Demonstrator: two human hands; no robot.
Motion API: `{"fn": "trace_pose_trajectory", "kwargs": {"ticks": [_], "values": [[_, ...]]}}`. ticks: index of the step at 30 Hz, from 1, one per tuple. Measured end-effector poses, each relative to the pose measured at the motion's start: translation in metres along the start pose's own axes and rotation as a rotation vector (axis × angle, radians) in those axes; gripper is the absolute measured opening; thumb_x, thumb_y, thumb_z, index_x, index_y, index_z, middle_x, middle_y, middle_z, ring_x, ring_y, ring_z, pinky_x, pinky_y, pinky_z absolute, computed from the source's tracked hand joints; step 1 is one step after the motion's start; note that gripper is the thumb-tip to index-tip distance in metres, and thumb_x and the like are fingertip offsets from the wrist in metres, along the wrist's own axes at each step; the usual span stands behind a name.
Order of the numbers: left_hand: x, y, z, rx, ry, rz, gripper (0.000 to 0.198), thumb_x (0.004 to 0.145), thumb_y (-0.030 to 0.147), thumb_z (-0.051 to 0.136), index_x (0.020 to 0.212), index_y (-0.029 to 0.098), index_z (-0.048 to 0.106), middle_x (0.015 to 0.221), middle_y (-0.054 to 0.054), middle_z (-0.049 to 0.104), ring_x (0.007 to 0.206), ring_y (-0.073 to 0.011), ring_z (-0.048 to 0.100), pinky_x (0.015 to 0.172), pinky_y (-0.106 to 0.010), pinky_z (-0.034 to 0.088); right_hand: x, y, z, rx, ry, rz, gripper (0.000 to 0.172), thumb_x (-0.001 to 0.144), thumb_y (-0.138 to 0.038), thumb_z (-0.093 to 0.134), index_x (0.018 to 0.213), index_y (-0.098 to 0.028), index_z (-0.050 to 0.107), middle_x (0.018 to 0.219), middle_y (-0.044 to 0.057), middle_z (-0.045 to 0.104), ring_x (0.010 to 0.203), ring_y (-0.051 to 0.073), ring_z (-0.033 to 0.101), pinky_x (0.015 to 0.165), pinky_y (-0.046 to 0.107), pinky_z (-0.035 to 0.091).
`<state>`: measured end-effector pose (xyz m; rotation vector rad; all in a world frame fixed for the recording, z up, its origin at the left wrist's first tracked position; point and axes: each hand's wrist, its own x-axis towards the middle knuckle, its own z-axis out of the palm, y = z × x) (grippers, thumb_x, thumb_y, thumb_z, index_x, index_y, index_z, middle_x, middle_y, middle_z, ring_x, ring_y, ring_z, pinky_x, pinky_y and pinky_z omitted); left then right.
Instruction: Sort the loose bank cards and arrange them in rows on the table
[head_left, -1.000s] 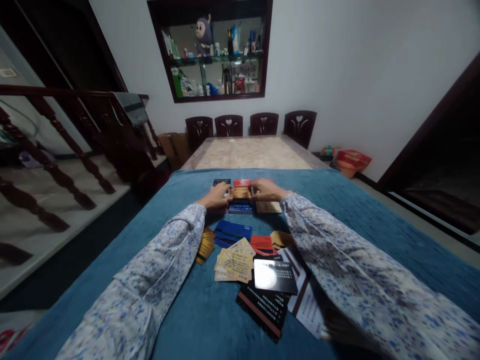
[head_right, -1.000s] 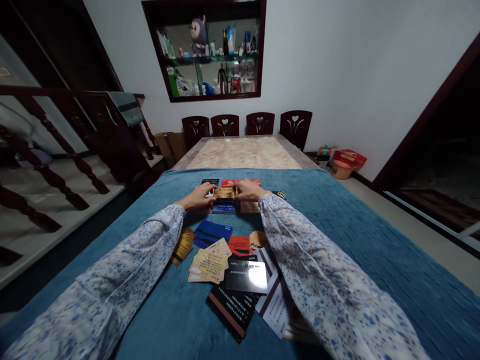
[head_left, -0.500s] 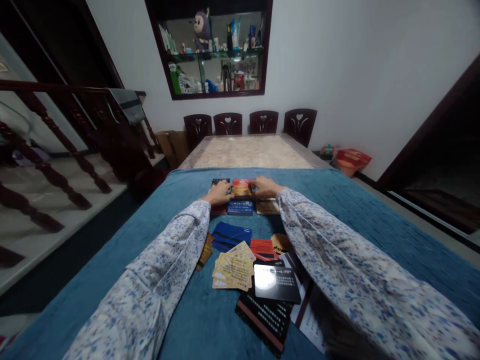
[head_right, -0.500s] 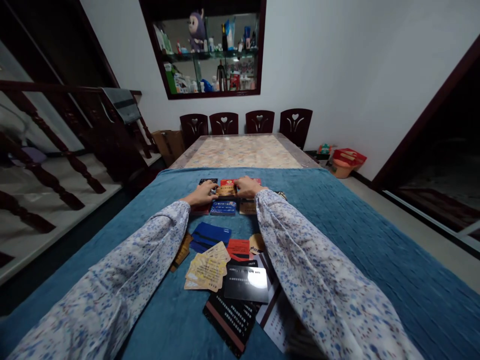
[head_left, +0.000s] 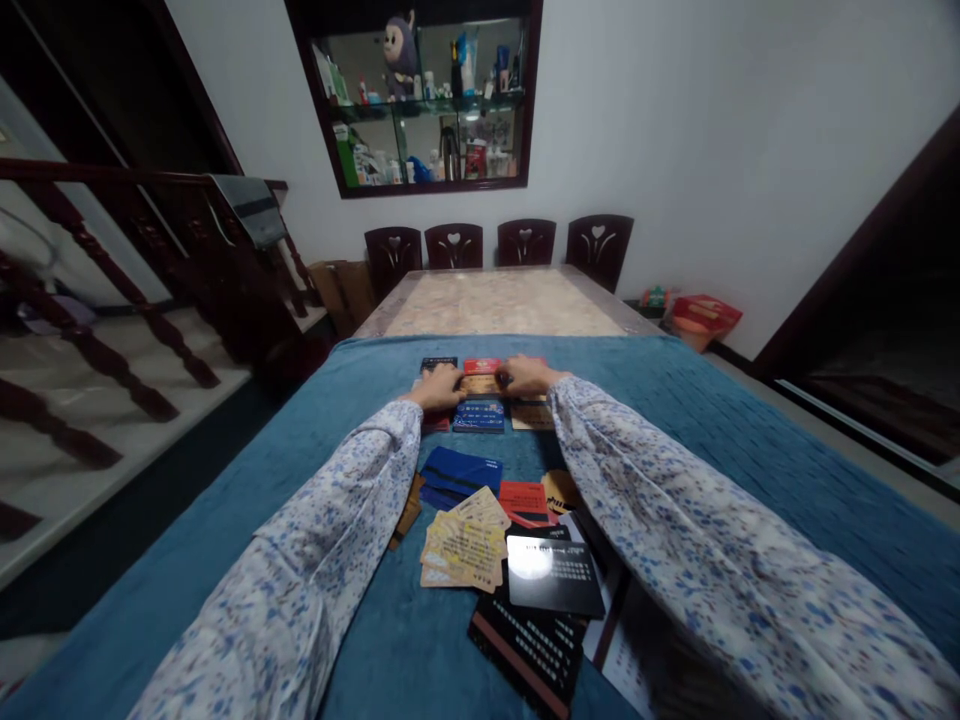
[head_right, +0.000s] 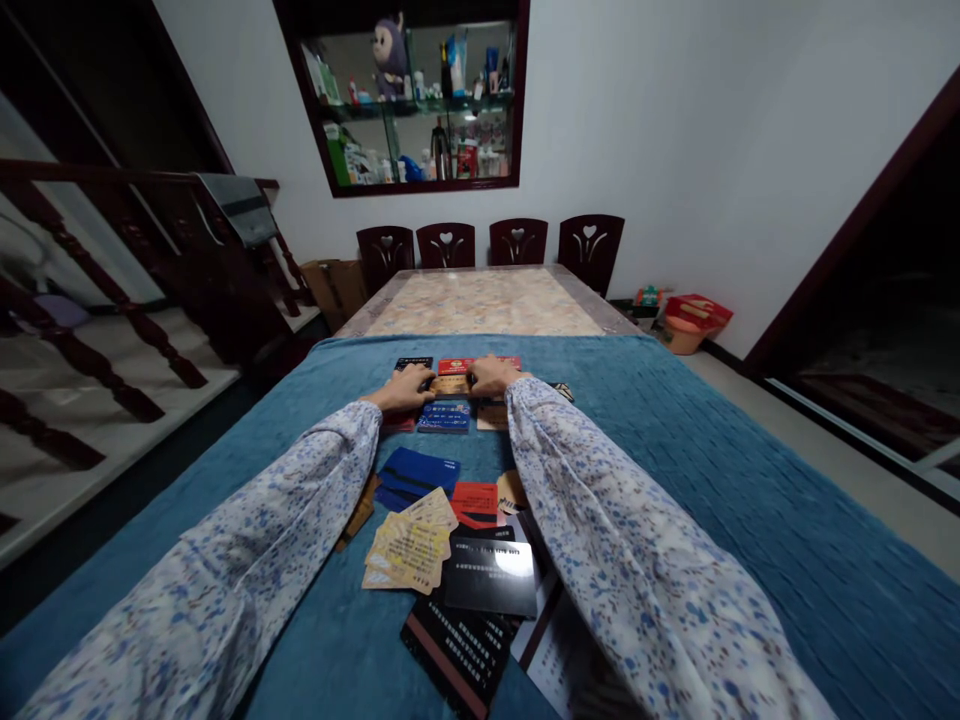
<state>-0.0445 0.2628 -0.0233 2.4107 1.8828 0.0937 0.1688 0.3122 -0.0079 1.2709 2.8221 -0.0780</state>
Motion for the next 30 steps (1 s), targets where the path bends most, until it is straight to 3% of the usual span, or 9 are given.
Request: {"fn": "trace_pose_trajectory", "kwargs": {"ticks": [10, 25, 30], "values": [[0.0022, 0.0006, -0.0033, 0.025, -0.038, -0.012, 0.042, 0.087, 0.029, 0.059, 0.127, 0.019, 0.065, 0.137, -0.017, 0.059, 0.134, -0.0378, 0.047, 0.109, -0.056, 0.04, 0.0026, -0.0011, -0.003, 0.047, -0.054, -0.012, 0.036, 0.08, -0.027, 0.064, 0.111, -0.016, 0.08, 0.108, 0.009, 0.079, 0.095, 0.023, 0.071, 0.076, 0.024, 0.048], [-0.0029, 0.0073, -0.007, 0.08, -0.073, -0.006, 0.052, 0.09, 0.031, 0.053, 0.139, 0.017, 0.058, 0.143, -0.018, 0.054, 0.136, -0.0376, 0.043, 0.111, -0.057, 0.037, 0.0059, 0.0005, -0.0022, 0.032, -0.089, 0.035, 0.04, 0.081, -0.034, 0.065, 0.114, -0.018, 0.079, 0.111, 0.009, 0.078, 0.1, 0.026, 0.071, 0.077, 0.026, 0.05], [-0.0041, 0.0059, -0.0061, 0.1, -0.073, -0.007, 0.047, 0.09, 0.033, 0.054, 0.134, 0.018, 0.059, 0.143, -0.018, 0.053, 0.136, -0.0364, 0.043, 0.11, -0.055, 0.037, 0.0019, -0.0022, -0.0046, 0.03, -0.087, 0.032, 0.038, 0.083, -0.036, 0.066, 0.113, -0.018, 0.079, 0.111, 0.011, 0.078, 0.101, 0.026, 0.071, 0.078, 0.025, 0.05]]}}
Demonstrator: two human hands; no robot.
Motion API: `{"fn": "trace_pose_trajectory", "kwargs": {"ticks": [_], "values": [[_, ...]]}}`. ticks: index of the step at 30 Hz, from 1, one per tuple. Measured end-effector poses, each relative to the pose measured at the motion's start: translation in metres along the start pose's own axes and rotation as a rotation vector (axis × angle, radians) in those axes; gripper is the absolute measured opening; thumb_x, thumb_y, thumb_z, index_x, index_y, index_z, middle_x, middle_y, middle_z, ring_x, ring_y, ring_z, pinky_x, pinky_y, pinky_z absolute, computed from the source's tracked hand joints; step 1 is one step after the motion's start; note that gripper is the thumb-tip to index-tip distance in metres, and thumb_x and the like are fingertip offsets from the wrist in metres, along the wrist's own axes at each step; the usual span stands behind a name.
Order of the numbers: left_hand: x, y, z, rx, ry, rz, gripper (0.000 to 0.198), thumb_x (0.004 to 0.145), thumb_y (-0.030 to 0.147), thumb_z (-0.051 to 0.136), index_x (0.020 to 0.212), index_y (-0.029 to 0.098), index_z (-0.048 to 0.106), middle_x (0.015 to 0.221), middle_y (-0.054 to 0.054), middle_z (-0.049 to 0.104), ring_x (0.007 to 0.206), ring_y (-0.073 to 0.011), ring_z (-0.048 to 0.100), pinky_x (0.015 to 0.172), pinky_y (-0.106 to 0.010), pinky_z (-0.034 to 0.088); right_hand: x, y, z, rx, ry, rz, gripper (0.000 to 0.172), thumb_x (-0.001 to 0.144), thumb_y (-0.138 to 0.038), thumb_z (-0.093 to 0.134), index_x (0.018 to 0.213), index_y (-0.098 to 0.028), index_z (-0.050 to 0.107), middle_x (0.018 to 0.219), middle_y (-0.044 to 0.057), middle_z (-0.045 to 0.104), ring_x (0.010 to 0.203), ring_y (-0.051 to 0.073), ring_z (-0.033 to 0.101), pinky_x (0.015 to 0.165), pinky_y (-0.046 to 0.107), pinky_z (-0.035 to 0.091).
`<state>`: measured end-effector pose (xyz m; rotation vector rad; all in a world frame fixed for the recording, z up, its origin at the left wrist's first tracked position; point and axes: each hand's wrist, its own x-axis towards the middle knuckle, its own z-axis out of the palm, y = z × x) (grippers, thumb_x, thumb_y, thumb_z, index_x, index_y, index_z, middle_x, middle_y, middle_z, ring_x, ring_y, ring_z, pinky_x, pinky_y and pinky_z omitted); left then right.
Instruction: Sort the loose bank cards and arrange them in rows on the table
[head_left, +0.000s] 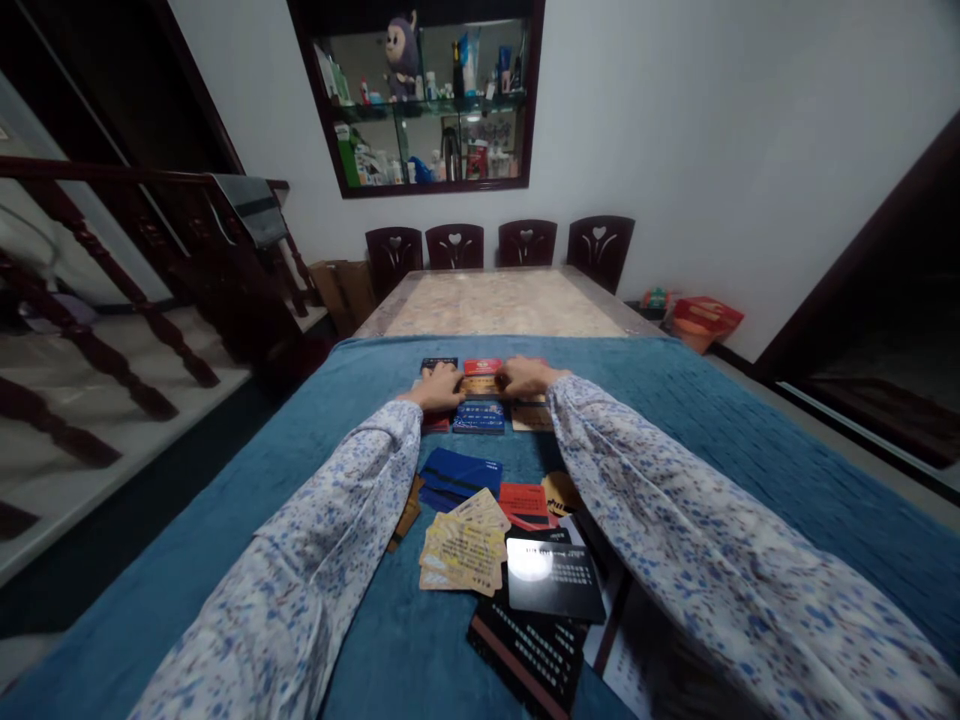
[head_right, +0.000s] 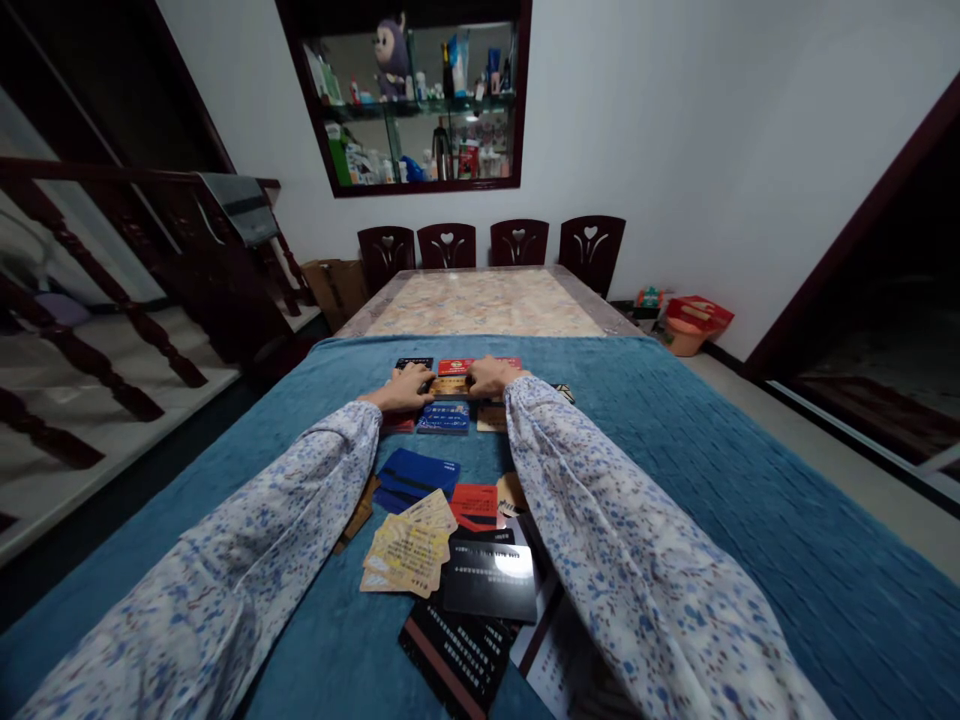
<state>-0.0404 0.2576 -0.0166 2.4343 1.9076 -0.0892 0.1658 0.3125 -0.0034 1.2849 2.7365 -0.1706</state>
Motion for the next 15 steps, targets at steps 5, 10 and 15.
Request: {"fn": "trace_pose_trajectory", "kwargs": {"ticks": [5, 10, 15], "values": [[0.002, -0.006, 0.006, 0.001, 0.03, 0.002, 0.045, 0.088, 0.033, 0.058, 0.132, 0.02, 0.06, 0.143, -0.016, 0.053, 0.135, -0.0359, 0.043, 0.109, -0.056, 0.038, -0.004, -0.001, -0.002, -0.009, 0.008, 0.032, 0.042, 0.082, -0.038, 0.068, 0.119, -0.02, 0.077, 0.116, 0.012, 0.077, 0.104, 0.028, 0.071, 0.08, 0.028, 0.051], [0.004, -0.01, 0.011, -0.028, 0.092, 0.036, 0.044, 0.088, 0.032, 0.059, 0.131, 0.023, 0.06, 0.142, -0.015, 0.055, 0.134, -0.0359, 0.043, 0.107, -0.055, 0.039, -0.008, 0.001, -0.003, -0.032, 0.027, 0.031, 0.045, 0.083, -0.041, 0.068, 0.122, -0.02, 0.075, 0.123, 0.012, 0.075, 0.113, 0.031, 0.067, 0.083, 0.032, 0.052], [0.002, -0.011, 0.012, -0.058, 0.187, 0.049, 0.04, 0.089, 0.03, 0.059, 0.128, 0.023, 0.063, 0.139, -0.014, 0.057, 0.133, -0.0347, 0.045, 0.106, -0.053, 0.04, -0.015, -0.002, -0.005, -0.086, 0.091, 0.028, 0.044, 0.085, -0.041, 0.066, 0.123, -0.02, 0.072, 0.128, 0.014, 0.072, 0.122, 0.033, 0.061, 0.087, 0.035, 0.051]]}}
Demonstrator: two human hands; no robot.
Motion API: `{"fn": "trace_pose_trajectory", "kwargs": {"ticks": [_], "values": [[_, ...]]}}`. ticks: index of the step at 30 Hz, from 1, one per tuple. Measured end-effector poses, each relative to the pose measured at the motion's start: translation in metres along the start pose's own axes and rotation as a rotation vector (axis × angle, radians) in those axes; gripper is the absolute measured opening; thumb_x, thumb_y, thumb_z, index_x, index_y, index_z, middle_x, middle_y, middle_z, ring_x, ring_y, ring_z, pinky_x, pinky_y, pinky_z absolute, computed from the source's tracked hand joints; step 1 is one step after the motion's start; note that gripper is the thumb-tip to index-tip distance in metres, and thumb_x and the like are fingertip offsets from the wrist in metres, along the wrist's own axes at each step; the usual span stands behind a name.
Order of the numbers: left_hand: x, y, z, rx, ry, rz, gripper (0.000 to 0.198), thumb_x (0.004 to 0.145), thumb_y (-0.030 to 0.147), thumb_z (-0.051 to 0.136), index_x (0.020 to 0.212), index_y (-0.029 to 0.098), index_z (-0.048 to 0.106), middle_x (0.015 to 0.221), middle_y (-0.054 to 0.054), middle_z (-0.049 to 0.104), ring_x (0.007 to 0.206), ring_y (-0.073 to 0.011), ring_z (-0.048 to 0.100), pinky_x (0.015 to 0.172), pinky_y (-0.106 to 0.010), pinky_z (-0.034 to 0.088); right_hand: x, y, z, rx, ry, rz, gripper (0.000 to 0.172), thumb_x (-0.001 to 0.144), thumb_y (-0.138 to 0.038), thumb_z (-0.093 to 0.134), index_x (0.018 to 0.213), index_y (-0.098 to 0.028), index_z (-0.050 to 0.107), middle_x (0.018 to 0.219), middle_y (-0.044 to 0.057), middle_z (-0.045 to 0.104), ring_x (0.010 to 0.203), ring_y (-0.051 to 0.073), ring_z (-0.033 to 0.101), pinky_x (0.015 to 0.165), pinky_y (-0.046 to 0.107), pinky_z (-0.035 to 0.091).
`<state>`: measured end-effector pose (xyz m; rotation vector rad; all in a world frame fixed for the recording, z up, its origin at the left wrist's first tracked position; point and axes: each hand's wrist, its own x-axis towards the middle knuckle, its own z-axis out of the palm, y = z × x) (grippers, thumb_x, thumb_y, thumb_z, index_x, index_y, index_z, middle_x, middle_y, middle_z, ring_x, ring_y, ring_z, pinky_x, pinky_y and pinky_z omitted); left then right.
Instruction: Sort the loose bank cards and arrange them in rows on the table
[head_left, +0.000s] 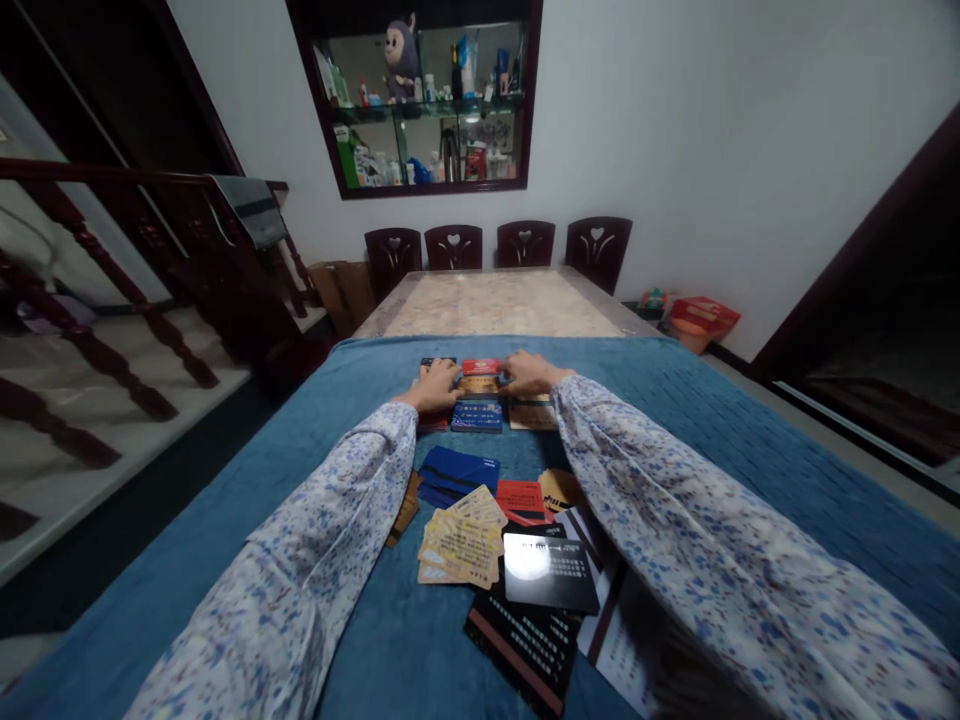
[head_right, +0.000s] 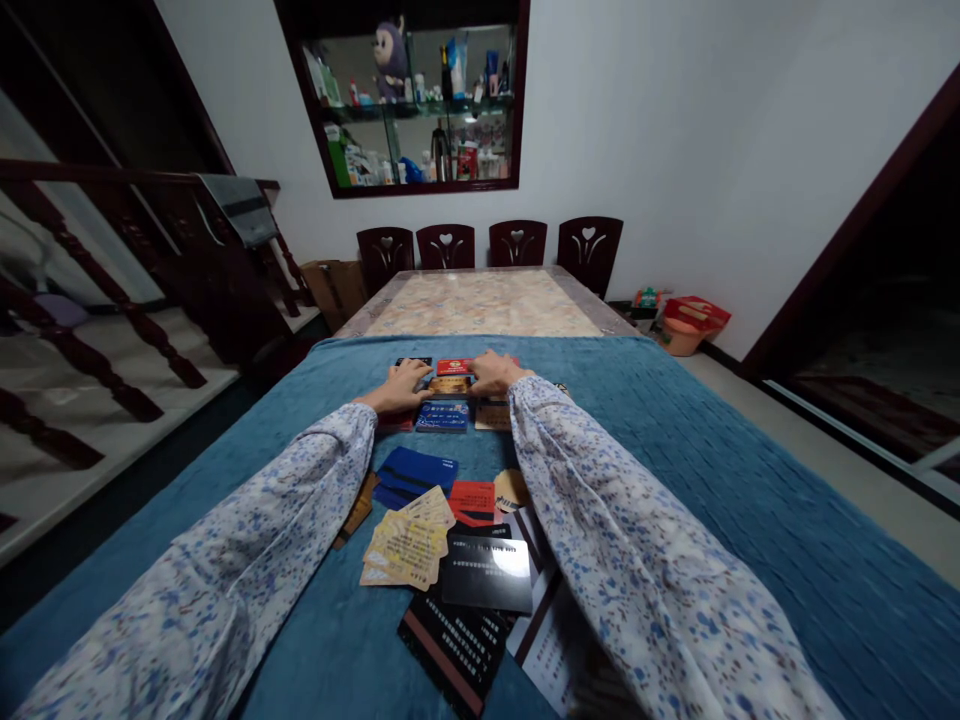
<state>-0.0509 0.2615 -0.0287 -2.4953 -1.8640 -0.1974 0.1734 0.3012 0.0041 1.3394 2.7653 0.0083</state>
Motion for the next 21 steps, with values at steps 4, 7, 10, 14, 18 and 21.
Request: {"fn": "trace_pose_trajectory", "kwargs": {"ticks": [4, 7, 10, 14, 18, 21], "values": [[-0.006, -0.002, -0.002, -0.031, 0.065, 0.029, 0.039, 0.091, 0.03, 0.06, 0.128, 0.023, 0.064, 0.137, -0.013, 0.059, 0.131, -0.0338, 0.047, 0.106, -0.051, 0.04, -0.009, -0.004, -0.004, -0.011, 0.051, -0.004, 0.044, 0.09, -0.04, 0.062, 0.128, -0.018, 0.069, 0.13, 0.016, 0.07, 0.123, 0.033, 0.059, 0.088, 0.036, 0.049], [-0.013, -0.003, -0.003, -0.046, 0.084, 0.05, 0.042, 0.09, 0.026, 0.059, 0.131, 0.02, 0.062, 0.138, -0.015, 0.059, 0.13, -0.0337, 0.047, 0.106, -0.052, 0.039, -0.015, -0.007, -0.007, -0.004, 0.065, -0.006, 0.04, 0.093, -0.036, 0.062, 0.128, -0.019, 0.068, 0.128, 0.014, 0.072, 0.123, 0.031, 0.059, 0.089, 0.034, 0.047], [-0.022, -0.004, -0.004, -0.058, 0.113, 0.057, 0.041, 0.09, 0.023, 0.058, 0.131, 0.019, 0.063, 0.137, -0.015, 0.059, 0.129, -0.0335, 0.047, 0.105, -0.052, 0.039, -0.023, -0.013, -0.01, -0.004, 0.105, 0.002, 0.033, 0.094, -0.031, 0.06, 0.123, -0.02, 0.071, 0.124, 0.012, 0.074, 0.119, 0.028, 0.062, 0.088, 0.032, 0.045], [-0.033, -0.005, -0.007, -0.084, 0.151, 0.054, 0.032, 0.09, 0.019, 0.056, 0.119, 0.019, 0.068, 0.127, -0.014, 0.062, 0.124, -0.0321, 0.049, 0.104, -0.051, 0.038, -0.032, -0.022, -0.011, -0.022, 0.145, 0.015, 0.028, 0.093, -0.025, 0.056, 0.114, -0.021, 0.075, 0.118, 0.011, 0.076, 0.11, 0.026, 0.067, 0.081, 0.03, 0.043], [-0.046, -0.004, -0.014, -0.096, 0.159, 0.049, 0.022, 0.091, 0.016, 0.052, 0.102, 0.018, 0.07, 0.115, -0.013, 0.065, 0.115, -0.0299, 0.052, 0.1, -0.049, 0.039, -0.039, -0.031, -0.008, -0.034, 0.177, 0.008, 0.029, 0.093, -0.024, 0.055, 0.112, -0.021, 0.076, 0.115, 0.012, 0.077, 0.104, 0.025, 0.07, 0.076, 0.029, 0.04], [-0.058, -0.004, -0.018, -0.079, 0.154, 0.039, 0.018, 0.09, 0.015, 0.053, 0.096, 0.017, 0.07, 0.111, -0.012, 0.065, 0.112, -0.029, 0.053, 0.098, -0.047, 0.039, -0.044, -0.039, -0.006, -0.02, 0.187, -0.004, 0.028, 0.092, -0.023, 0.056, 0.111, -0.021, 0.077, 0.112, 0.011, 0.078, 0.102, 0.025, 0.07, 0.073, 0.029, 0.038]]}}
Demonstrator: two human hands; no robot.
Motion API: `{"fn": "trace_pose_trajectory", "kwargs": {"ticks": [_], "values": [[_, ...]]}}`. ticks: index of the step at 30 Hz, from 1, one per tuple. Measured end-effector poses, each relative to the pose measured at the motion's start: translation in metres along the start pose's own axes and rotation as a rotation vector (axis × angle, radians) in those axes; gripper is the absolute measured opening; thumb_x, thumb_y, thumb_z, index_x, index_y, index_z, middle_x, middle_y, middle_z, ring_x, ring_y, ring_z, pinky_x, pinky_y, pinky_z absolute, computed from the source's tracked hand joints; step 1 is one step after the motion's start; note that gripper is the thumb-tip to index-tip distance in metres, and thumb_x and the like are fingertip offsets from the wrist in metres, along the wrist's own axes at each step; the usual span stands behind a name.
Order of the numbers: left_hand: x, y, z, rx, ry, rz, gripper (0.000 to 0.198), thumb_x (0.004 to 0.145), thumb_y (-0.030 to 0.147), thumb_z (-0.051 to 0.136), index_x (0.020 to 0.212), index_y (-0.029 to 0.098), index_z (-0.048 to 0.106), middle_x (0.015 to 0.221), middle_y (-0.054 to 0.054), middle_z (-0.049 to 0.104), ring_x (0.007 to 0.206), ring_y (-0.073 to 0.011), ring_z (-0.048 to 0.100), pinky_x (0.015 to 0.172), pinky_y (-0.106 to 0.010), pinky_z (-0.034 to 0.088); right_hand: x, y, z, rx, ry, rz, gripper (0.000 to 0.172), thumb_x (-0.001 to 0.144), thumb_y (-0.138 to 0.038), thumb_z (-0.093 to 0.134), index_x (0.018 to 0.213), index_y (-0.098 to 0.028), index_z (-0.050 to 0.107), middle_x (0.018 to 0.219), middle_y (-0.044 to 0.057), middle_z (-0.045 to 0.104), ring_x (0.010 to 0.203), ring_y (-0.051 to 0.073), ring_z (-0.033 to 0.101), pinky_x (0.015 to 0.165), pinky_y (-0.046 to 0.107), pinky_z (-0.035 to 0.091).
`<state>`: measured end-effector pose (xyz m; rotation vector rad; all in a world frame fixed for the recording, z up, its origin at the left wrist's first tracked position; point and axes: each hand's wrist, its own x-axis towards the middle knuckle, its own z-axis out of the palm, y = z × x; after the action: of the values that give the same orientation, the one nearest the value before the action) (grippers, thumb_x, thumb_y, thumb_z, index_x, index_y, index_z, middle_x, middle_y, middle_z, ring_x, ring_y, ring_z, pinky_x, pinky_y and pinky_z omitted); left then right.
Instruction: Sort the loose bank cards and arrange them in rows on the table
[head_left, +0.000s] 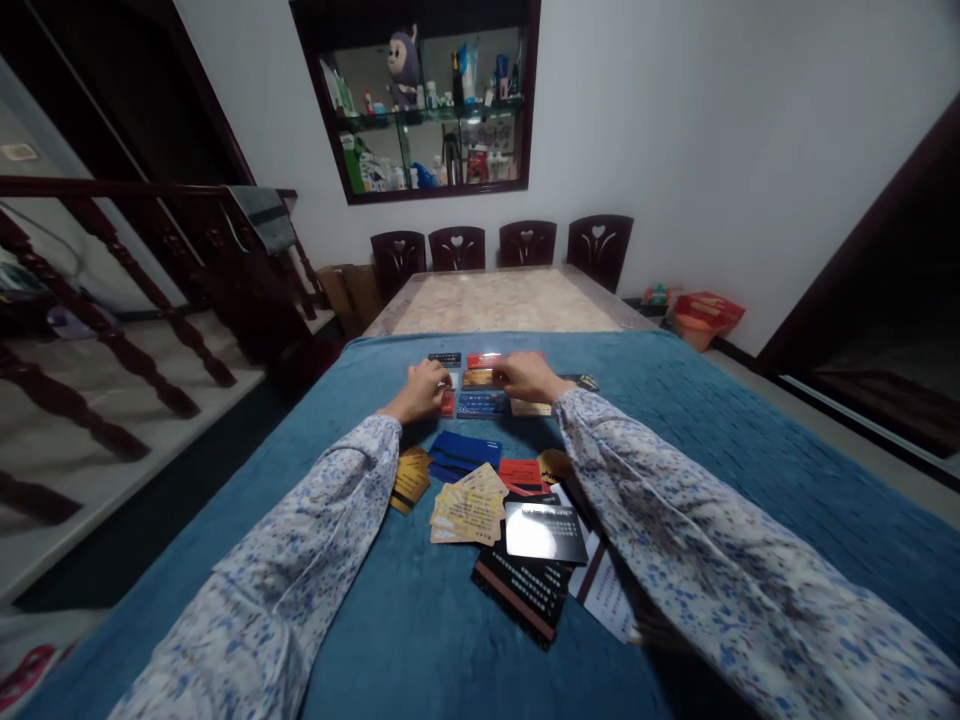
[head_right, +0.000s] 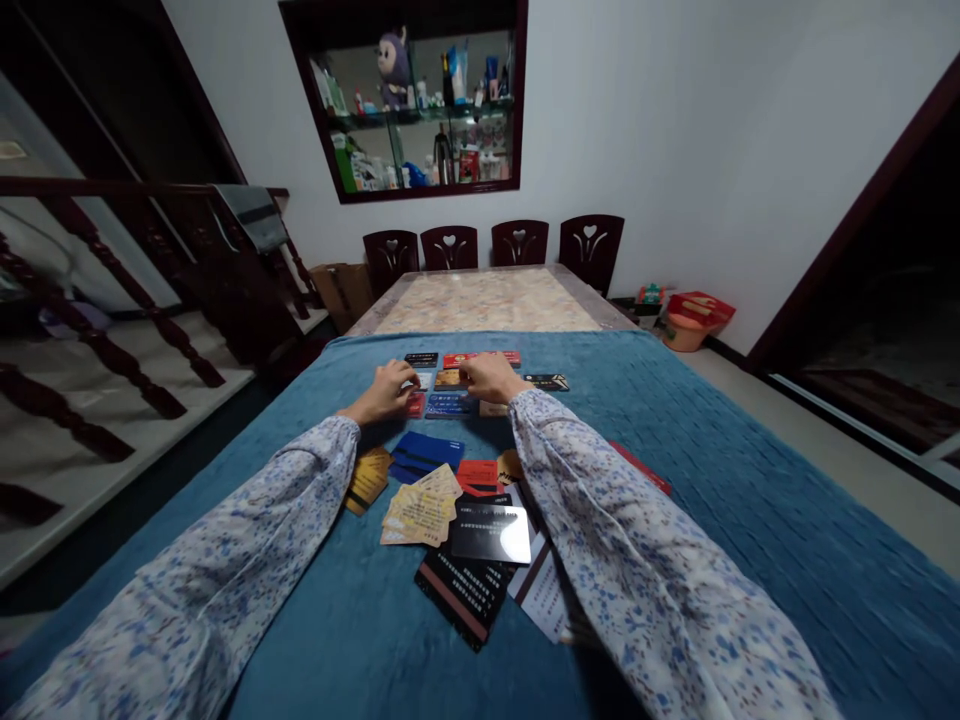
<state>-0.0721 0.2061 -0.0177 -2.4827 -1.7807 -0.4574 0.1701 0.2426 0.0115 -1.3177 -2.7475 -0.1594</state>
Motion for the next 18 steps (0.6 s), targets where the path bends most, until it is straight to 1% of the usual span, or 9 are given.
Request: {"fn": "trace_pose_trajectory", "kwargs": {"ticks": [3, 7, 11, 14, 18], "values": [[-0.012, 0.002, -0.004, 0.01, 0.006, -0.003, 0.017, 0.09, 0.016, 0.054, 0.095, 0.018, 0.07, 0.111, -0.011, 0.065, 0.11, -0.0285, 0.053, 0.096, -0.045, 0.04, -0.006, -0.011, -0.003, 0.021, -0.008, -0.026, 0.027, 0.09, -0.019, 0.056, 0.107, -0.021, 0.077, 0.109, 0.01, 0.079, 0.1, 0.024, 0.07, 0.073, 0.029, 0.037], [-0.03, 0.004, -0.009, 0.013, 0.023, -0.008, 0.019, 0.092, 0.018, 0.051, 0.096, 0.02, 0.069, 0.111, -0.011, 0.066, 0.109, -0.0284, 0.053, 0.095, -0.046, 0.04, -0.015, -0.025, -0.007, 0.047, -0.002, -0.046, 0.027, 0.091, -0.02, 0.055, 0.106, -0.02, 0.076, 0.11, 0.011, 0.078, 0.101, 0.024, 0.069, 0.073, 0.029, 0.035], [-0.05, 0.005, -0.013, 0.002, 0.037, -0.029, 0.019, 0.093, 0.017, 0.05, 0.094, 0.02, 0.069, 0.108, -0.01, 0.067, 0.107, -0.0277, 0.053, 0.097, -0.047, 0.04, -0.02, -0.038, -0.005, 0.059, 0.027, -0.051, 0.028, 0.093, -0.022, 0.053, 0.11, -0.021, 0.075, 0.111, 0.011, 0.078, 0.101, 0.024, 0.068, 0.073, 0.03, 0.035], [-0.066, 0.005, -0.016, -0.016, 0.045, -0.039, 0.019, 0.094, 0.018, 0.05, 0.094, 0.019, 0.069, 0.108, -0.01, 0.067, 0.107, -0.0274, 0.054, 0.097, -0.046, 0.04, -0.023, -0.049, -0.002, 0.081, 0.054, -0.084, 0.028, 0.092, -0.022, 0.053, 0.109, -0.021, 0.076, 0.114, 0.011, 0.077, 0.104, 0.025, 0.067, 0.073, 0.031, 0.035], [-0.09, 0.001, -0.019, -0.038, 0.063, -0.048, 0.018, 0.096, 0.022, 0.05, 0.093, 0.02, 0.068, 0.108, -0.009, 0.067, 0.107, -0.0267, 0.055, 0.098, -0.046, 0.04, -0.031, -0.066, -0.005, 0.097, 0.037, -0.101, 0.027, 0.093, -0.023, 0.055, 0.108, -0.019, 0.077, 0.114, 0.013, 0.077, 0.104, 0.025, 0.067, 0.075, 0.032, 0.035]]}}
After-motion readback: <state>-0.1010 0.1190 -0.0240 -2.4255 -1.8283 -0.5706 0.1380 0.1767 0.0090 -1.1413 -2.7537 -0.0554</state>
